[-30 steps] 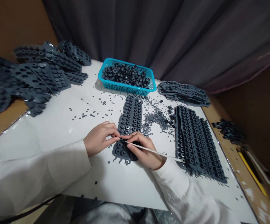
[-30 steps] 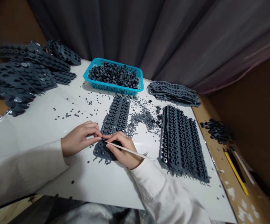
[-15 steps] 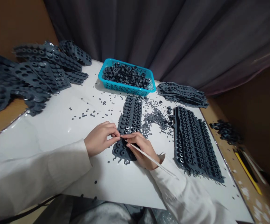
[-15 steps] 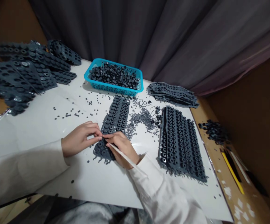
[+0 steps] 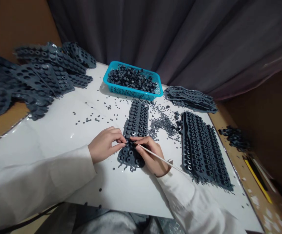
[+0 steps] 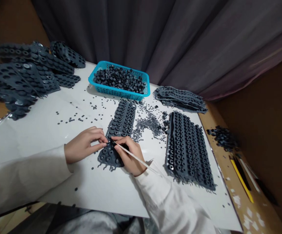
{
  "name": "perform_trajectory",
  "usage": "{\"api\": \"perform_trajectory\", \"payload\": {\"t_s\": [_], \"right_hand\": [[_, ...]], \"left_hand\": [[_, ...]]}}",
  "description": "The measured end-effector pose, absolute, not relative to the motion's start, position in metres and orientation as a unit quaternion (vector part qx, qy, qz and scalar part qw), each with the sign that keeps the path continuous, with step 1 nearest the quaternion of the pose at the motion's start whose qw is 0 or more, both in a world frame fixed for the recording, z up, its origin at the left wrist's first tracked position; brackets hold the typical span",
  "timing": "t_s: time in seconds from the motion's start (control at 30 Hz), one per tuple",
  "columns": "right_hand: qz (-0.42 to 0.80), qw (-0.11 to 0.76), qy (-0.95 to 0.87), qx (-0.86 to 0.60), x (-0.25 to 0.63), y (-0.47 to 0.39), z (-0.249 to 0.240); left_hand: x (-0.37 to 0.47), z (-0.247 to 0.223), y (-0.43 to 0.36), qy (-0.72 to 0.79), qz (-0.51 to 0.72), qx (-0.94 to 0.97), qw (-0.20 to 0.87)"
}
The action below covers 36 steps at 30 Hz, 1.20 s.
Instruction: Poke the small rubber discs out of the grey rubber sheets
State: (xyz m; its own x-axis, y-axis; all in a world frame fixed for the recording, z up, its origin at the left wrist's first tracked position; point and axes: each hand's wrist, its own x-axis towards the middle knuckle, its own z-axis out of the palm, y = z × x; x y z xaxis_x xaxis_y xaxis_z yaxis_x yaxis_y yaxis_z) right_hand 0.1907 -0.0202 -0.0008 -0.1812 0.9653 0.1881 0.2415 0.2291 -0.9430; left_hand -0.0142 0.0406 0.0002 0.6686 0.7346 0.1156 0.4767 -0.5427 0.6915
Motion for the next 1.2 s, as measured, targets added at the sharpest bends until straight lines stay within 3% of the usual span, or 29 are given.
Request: {"api": "perform_trajectory", "payload": {"t_s": [0.33, 0.87, 1.2], "right_hand": [[0.439, 0.527, -0.577, -0.444, 0.193, -0.023, -0.003], [0.375, 0.405, -0.724, -0.414, 0.189, -0.031, 0.005], [0.376, 0.404, -0.719, -0.423, 0.188, -0.029, 0.008]], "left_hand": [[-0.017, 0.008, 0.037, 0.327, 0.236, 0.854, 0.328], [-0.020, 0.000, 0.040, 0.296, 0.215, 0.879, 0.306], [-0.018, 0.000, 0.040, 0.303, 0.206, 0.877, 0.310]]}}
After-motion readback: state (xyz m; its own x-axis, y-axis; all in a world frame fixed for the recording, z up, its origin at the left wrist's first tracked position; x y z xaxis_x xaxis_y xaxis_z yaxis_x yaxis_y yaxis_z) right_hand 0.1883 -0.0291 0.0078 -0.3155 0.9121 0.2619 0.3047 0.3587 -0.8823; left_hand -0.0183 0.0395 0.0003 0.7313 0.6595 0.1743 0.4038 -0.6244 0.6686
